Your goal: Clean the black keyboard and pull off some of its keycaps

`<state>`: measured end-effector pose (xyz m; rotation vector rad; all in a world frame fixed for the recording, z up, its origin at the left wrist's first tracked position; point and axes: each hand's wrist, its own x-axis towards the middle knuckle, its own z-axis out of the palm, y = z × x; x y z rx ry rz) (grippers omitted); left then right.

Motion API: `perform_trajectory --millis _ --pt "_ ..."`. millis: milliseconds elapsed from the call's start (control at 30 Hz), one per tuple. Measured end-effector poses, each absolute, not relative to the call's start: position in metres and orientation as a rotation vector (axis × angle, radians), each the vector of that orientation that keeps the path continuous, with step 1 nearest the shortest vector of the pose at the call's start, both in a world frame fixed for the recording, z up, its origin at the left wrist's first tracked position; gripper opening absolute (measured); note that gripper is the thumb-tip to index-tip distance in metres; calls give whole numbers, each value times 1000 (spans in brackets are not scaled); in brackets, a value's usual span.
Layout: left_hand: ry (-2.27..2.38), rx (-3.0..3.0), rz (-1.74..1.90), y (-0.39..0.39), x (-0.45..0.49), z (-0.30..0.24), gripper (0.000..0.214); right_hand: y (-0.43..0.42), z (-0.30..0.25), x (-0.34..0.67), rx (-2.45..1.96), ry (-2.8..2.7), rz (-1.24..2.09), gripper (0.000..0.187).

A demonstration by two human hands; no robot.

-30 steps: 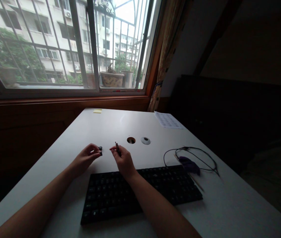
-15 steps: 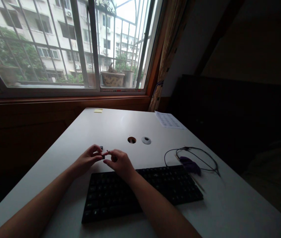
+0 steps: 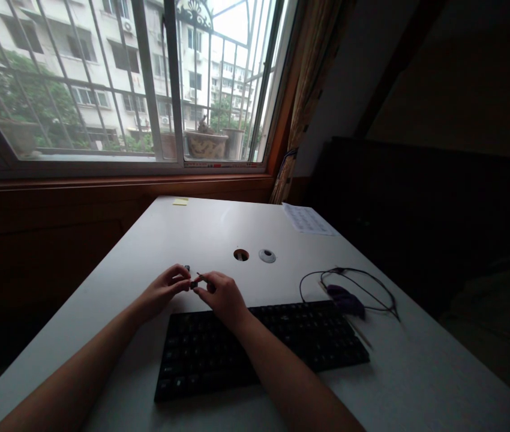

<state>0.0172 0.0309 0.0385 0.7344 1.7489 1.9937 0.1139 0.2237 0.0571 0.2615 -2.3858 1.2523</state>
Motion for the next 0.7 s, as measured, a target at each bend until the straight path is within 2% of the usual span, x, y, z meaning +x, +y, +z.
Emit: perform_trajectory --millis 267,400,567,700 --pt "2092 457 2226 6 -14 43 51 230 68 112 52 -2340 1521 18" --pt "2341 466 2069 -5 -35 37 56 238 79 108 103 -2438 1508 19" --pt "2513 613 1885 0 -45 29 50 255 89 82 247 -2597 1323 16" --pt "2558 727 1798 4 -45 24 44 261 80 54 176 -2639 1289 14"
